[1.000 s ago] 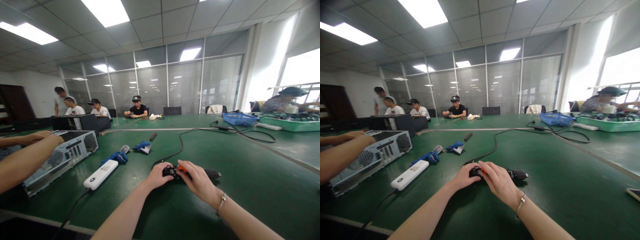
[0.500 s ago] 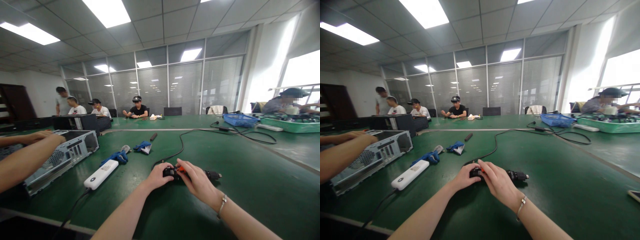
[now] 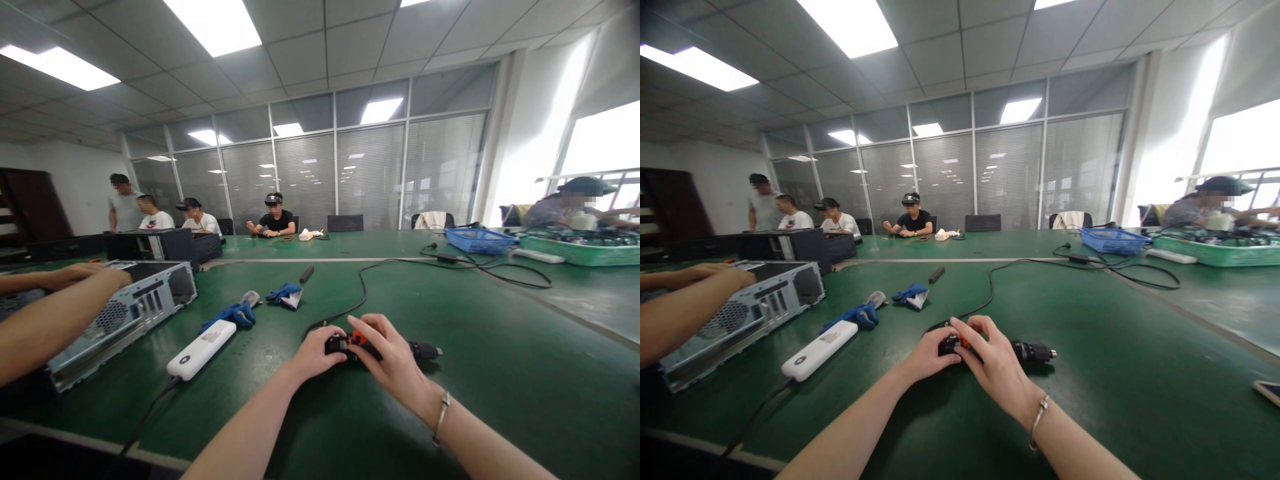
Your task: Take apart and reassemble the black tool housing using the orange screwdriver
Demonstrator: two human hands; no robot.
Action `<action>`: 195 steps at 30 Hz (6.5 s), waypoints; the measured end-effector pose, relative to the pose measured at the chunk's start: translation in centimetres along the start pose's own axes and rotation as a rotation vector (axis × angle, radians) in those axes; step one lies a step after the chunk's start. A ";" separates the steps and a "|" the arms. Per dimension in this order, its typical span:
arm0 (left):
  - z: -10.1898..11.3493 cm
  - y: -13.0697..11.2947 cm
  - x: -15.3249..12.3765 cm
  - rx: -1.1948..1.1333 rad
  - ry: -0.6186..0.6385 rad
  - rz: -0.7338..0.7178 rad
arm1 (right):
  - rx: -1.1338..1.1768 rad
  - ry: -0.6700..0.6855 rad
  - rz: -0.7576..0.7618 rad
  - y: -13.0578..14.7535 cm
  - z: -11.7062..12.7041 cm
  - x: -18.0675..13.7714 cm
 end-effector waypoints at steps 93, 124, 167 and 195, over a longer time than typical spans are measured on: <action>0.0 -0.2 0.0 0.004 0.012 0.022 | 0.051 -0.042 0.031 0.1 -0.5 -1.3; 0.1 -0.5 0.0 0.015 0.019 0.041 | -0.045 -0.107 0.044 -0.4 -0.2 -1.3; -0.1 -0.1 -0.1 -0.011 0.023 -0.002 | -0.048 -0.091 0.041 -0.4 -0.3 -1.6; -1.4 -1.8 -0.1 -0.099 0.020 0.019 | -0.148 -0.283 -0.175 -3.8 2.1 -1.2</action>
Point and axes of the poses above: each hand's wrist, its own x-axis towards the middle knuckle, its own z-axis out of the back of the hand, y = z × x, the point moved 5 cm from there along x, towards the middle knuckle, and after that the axes turned 3 degrees about -y, right-handed, at the moved point
